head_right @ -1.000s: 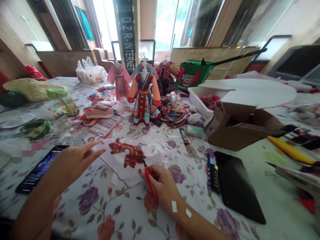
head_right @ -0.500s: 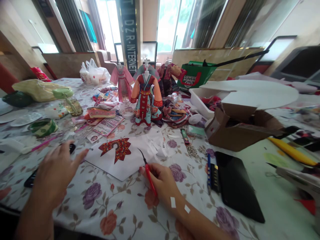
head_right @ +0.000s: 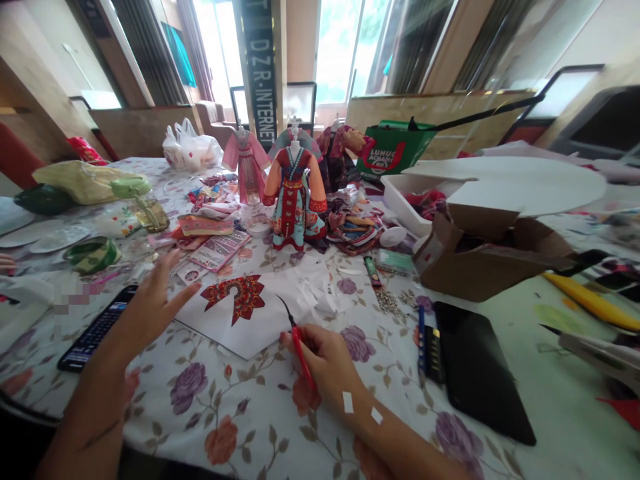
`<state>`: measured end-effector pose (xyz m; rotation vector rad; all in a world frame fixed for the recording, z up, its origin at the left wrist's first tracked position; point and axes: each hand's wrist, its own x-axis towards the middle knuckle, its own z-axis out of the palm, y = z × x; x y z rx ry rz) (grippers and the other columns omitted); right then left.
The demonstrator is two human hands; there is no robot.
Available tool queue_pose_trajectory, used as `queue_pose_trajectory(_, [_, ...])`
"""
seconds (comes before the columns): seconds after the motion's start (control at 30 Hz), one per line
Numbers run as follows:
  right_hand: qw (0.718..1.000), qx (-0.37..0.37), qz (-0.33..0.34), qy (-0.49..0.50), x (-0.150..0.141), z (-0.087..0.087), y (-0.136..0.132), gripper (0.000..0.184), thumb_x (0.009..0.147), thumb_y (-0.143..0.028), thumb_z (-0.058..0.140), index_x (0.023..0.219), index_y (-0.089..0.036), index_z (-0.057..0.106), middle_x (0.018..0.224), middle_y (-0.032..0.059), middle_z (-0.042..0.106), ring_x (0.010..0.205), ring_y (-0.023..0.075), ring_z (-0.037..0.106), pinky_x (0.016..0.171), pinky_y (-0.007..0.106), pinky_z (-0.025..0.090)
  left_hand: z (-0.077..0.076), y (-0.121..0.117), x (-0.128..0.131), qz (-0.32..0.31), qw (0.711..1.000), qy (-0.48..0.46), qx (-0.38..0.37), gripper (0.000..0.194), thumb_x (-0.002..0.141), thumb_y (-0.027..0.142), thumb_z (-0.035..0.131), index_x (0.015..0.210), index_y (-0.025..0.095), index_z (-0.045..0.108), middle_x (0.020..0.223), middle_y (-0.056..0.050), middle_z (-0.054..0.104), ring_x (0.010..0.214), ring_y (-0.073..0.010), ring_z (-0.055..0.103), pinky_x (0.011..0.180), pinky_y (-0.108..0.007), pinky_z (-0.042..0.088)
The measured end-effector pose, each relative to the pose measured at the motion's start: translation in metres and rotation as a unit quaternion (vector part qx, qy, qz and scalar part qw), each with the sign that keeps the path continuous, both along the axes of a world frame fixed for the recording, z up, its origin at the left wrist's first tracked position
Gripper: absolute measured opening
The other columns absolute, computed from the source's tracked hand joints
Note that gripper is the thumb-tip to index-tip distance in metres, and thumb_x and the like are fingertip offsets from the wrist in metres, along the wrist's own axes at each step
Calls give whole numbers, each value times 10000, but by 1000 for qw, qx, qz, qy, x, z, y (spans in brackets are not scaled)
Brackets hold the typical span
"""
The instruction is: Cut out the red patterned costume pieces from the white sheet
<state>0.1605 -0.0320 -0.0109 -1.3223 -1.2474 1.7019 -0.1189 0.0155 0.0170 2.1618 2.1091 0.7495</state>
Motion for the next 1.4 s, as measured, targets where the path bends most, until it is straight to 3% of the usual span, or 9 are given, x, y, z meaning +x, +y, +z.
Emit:
queue_pose_trajectory(0.17, [1000, 20, 1, -13, 1, -7, 1, 427, 828, -583, 538, 634, -225, 407, 352, -89, 438, 283, 145, 534, 273, 207, 296, 16, 21, 30, -169, 984, 4, -59, 656, 894, 491, 400, 1460, 196, 247, 1521, -112, 324, 1408, -280, 248, 1116, -439, 231])
queue_pose_trajectory(0.5, [1000, 15, -7, -1, 1, -8, -1, 391, 836, -544, 550, 653, -231, 405, 380, -89, 451, 276, 147, 525, 259, 209, 286, -1, 37, 2, -40, 973, 83, -212, 488, 816, 428, 504, 1215, 148, 540, 1177, -190, 644, 1104, -344, 584, 880, -396, 434])
queue_pose_trajectory(0.73, [963, 203, -63, -166, 7, -7, 7, 297, 772, -423, 673, 695, -205, 487, 599, -21, 568, 552, 151, 563, 513, 264, 440, -4, 36, 17, -120, 957, -175, -196, 380, 745, 312, 589, 1106, 196, 568, 946, -43, 675, 891, -222, 619, 784, -305, 450])
queue_pose_trajectory(0.83, [951, 242, -87, -171, 8, -11, 10, 259, 769, -405, 687, 828, -204, 536, 850, 41, 657, 755, 200, 611, 709, 333, 492, -3, 38, 26, -142, 894, -381, -186, 403, 709, 306, 678, 1077, 190, 564, 912, -24, 654, 848, -185, 618, 737, -272, 460])
queue_pose_trajectory(0.97, [951, 255, -113, -132, 7, -14, 15, 330, 761, -406, 708, 969, -231, 521, 1126, 88, 628, 917, 243, 617, 822, 413, 497, 5, 36, 46, -164, 726, -609, -273, 464, 632, 201, 776, 1058, 199, 592, 848, -2, 667, 669, -120, 619, 618, -227, 471])
queue_pose_trajectory(1.1, [951, 286, -112, -30, 2, -6, 21, 413, 701, -325, 779, 1004, -270, 504, 1356, 57, 506, 1124, 256, 551, 912, 407, 481, 17, 27, 79, -240, 642, -661, -305, 363, 618, 109, 786, 961, 157, 676, 847, -36, 705, 699, -125, 647, 673, -228, 502])
queue_pose_trajectory(1.2, [961, 255, -87, 66, 0, 4, 24, 384, 692, -303, 779, 988, -269, 537, 1211, 41, 622, 1060, 245, 605, 826, 357, 528, 27, 21, 102, -330, 593, -658, -325, 339, 645, 112, 775, 971, 170, 699, 873, -30, 710, 720, -123, 649, 671, -223, 513])
queue_pose_trajectory(1.3, [967, 231, -91, 61, 6, 10, 28, 329, 662, -290, 792, 922, -232, 599, 860, 16, 705, 751, 202, 666, 669, 313, 539, 33, 23, 111, -353, 607, -649, -292, 309, 647, 124, 780, 944, 176, 713, 858, -17, 710, 742, -118, 646, 683, -212, 511])
queue_pose_trajectory(1.4, [952, 254, -170, 32, 20, 11, 33, 269, 645, -291, 801, 776, -219, 577, 647, -34, 640, 556, 151, 598, 554, 273, 491, 25, 31, 103, -282, 679, -648, -202, 293, 604, 146, 812, 880, 174, 715, 846, -5, 713, 737, -120, 643, 693, -223, 513])
